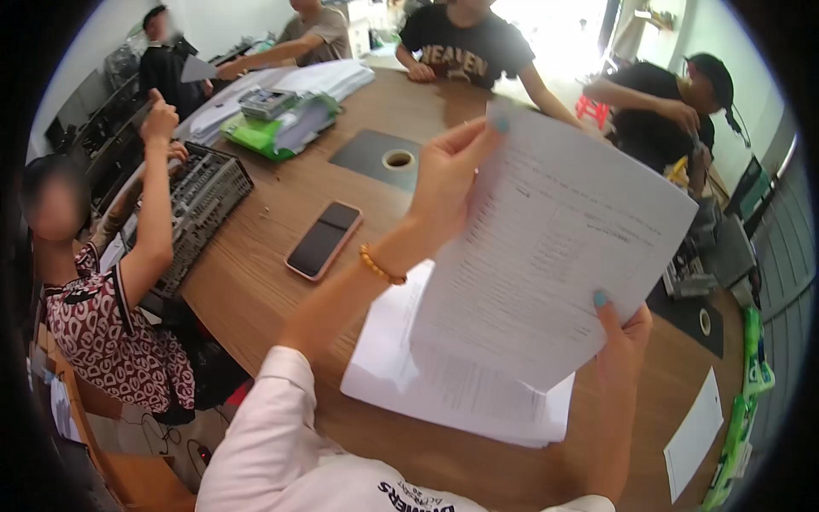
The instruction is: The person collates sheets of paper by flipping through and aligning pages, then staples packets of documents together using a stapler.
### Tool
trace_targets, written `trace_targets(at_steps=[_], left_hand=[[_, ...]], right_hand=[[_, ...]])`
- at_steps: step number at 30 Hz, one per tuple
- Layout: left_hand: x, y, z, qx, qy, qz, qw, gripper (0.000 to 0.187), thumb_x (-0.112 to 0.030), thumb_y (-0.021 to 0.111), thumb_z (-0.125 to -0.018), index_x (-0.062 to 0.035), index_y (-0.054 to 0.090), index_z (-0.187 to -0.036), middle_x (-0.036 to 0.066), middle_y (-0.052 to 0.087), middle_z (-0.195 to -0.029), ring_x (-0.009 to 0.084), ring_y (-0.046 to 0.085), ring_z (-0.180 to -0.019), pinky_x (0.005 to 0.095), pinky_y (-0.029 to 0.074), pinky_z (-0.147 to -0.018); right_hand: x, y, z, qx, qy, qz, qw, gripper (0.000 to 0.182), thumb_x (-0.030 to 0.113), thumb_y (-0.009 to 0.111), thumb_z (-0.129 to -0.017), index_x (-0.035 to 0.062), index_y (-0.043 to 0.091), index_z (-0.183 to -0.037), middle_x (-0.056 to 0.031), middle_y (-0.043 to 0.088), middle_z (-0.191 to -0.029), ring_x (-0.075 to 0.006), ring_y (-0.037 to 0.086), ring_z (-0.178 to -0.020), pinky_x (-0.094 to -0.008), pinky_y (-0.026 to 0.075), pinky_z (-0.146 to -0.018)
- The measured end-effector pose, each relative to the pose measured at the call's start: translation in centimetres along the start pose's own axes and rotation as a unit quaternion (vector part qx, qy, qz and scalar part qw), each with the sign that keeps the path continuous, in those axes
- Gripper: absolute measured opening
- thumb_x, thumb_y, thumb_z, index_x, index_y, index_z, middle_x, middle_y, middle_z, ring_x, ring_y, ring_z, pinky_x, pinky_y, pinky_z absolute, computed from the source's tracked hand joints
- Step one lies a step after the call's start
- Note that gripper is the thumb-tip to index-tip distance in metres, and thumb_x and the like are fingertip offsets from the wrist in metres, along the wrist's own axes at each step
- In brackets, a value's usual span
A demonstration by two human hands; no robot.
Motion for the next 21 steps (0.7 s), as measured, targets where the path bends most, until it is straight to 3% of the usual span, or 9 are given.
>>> trace_targets(at_steps=[3, 7, 9, 11, 12, 15, 18, 19, 21], left_hand=[[-0.7, -2.6, -0.3, -0.029, -0.001, -0.018, 0.999, 0.033, -0.016, 0.059, -0.08, 0.0017, 0.054, -0.107, 0.009, 0.061, -0.094, 0.01, 0.056, -0.082, 0.0205, 0.044, -0.072], [0.5, -10.3, 1.7, -0.027, -0.022, -0.193, 0.981, 0.035, -0.015, 0.053, -0.083, 0.0009, 0.049, -0.113, 0.012, 0.059, -0.099, 0.0148, 0.057, -0.086, 0.0257, 0.045, -0.078], [1.8, -14.2, 3.8, -0.032, -0.093, -0.234, 0.967, 0.029, -0.011, 0.05, -0.084, 0.0014, 0.051, -0.11, 0.012, 0.06, -0.094, 0.0138, 0.058, -0.081, 0.0245, 0.046, -0.074], [3.0, -17.1, 5.5, -0.037, -0.138, -0.226, 0.964, 0.027, -0.008, 0.048, -0.084, 0.0018, 0.052, -0.109, 0.012, 0.06, -0.091, 0.0129, 0.058, -0.078, 0.0232, 0.047, -0.071], [3.6, -18.3, 6.1, -0.025, -0.155, -0.269, 0.95, 0.025, -0.007, 0.047, -0.084, 0.0014, 0.053, -0.107, 0.011, 0.06, -0.088, 0.0116, 0.058, -0.074, 0.0218, 0.047, -0.068], [4.0, -18.8, 5.9, -0.011, -0.138, -0.333, 0.933, 0.024, -0.003, 0.045, -0.082, -0.001, 0.055, -0.104, 0.011, 0.063, -0.077, 0.0104, 0.058, -0.061, 0.0201, 0.047, -0.057], [4.6, -19.1, 6.0, 0.026, -0.129, -0.385, 0.913, 0.024, -0.001, 0.045, -0.081, -0.0005, 0.056, -0.103, 0.01, 0.063, -0.076, 0.0106, 0.058, -0.061, 0.0203, 0.046, -0.058], [4.6, -19.1, 6.1, 0.034, -0.131, -0.379, 0.916, 0.024, -0.001, 0.045, -0.081, -0.0005, 0.056, -0.103, 0.01, 0.063, -0.076, 0.0106, 0.058, -0.061, 0.0203, 0.046, -0.058], [4.2, -18.8, 6.1, 0.025, -0.14, -0.373, 0.917, 0.022, -0.002, 0.045, -0.082, 0.0004, 0.056, -0.102, 0.01, 0.063, -0.076, 0.0082, 0.056, -0.063, 0.0188, 0.045, -0.06]], right_hand=[[2.3, 0.1, -3.2, 0.025, -0.03, 0.067, 0.997, 0.031, 0.012, 0.064, -0.075, -0.0034, 0.052, -0.1, -0.0058, 0.058, -0.091, -0.0108, 0.052, -0.082, -0.025, 0.04, -0.074], [7.6, -2.2, -9.1, -0.014, -0.186, 0.372, 0.909, 0.02, 0.01, 0.056, -0.078, -0.0028, 0.056, -0.094, -0.0026, 0.056, -0.078, -0.0078, 0.046, -0.071, -0.0232, 0.038, -0.065], [9.7, -2.5, -12.4, -0.048, -0.229, 0.482, 0.844, 0.022, 0.01, 0.053, -0.079, -0.0032, 0.054, -0.097, -0.0087, 0.059, -0.08, -0.0144, 0.053, -0.071, -0.0277, 0.041, -0.067], [9.2, -2.7, -16.6, -0.069, -0.38, 0.601, 0.7, 0.027, 0.009, 0.05, -0.082, -0.0005, 0.052, -0.106, -0.0149, 0.06, -0.088, -0.0209, 0.058, -0.078, -0.0302, 0.043, -0.072], [8.9, -1.0, -17.3, -0.067, -0.367, 0.614, 0.696, 0.027, 0.008, 0.049, -0.081, 0.0019, 0.052, -0.107, -0.0168, 0.059, -0.091, -0.0259, 0.057, -0.081, -0.0318, 0.043, -0.073], [5.4, 4.3, -19.5, 0.022, -0.383, 0.62, 0.684, 0.033, 0.002, 0.05, -0.076, 0.0084, 0.053, -0.108, -0.0182, 0.056, -0.098, -0.0346, 0.054, -0.09, -0.0342, 0.045, -0.073], [-0.3, 8.7, -19.3, 0.088, -0.45, 0.588, 0.666, 0.038, -0.004, 0.047, -0.072, 0.0067, 0.054, -0.107, -0.0154, 0.057, -0.101, -0.0284, 0.056, -0.092, -0.0328, 0.046, -0.078], [-3.2, 9.0, -19.8, 0.106, -0.414, 0.621, 0.658, 0.037, -0.003, 0.045, -0.074, 0.008, 0.054, -0.108, -0.0153, 0.055, -0.106, -0.0278, 0.055, -0.095, -0.0329, 0.046, -0.08], [-8.8, 9.4, -20.0, 0.16, -0.448, 0.659, 0.583, 0.047, 0.001, 0.041, -0.077, 0.0233, 0.048, -0.117, -0.0111, 0.055, -0.107, -0.0244, 0.058, -0.091, -0.0343, 0.05, -0.071]])
Point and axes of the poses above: each hand's wrist, its own z-axis away from the middle knuckle, its own y-axis out of the palm, x = y × z, the point moved 1 cm from there along -z, towards the middle knuckle
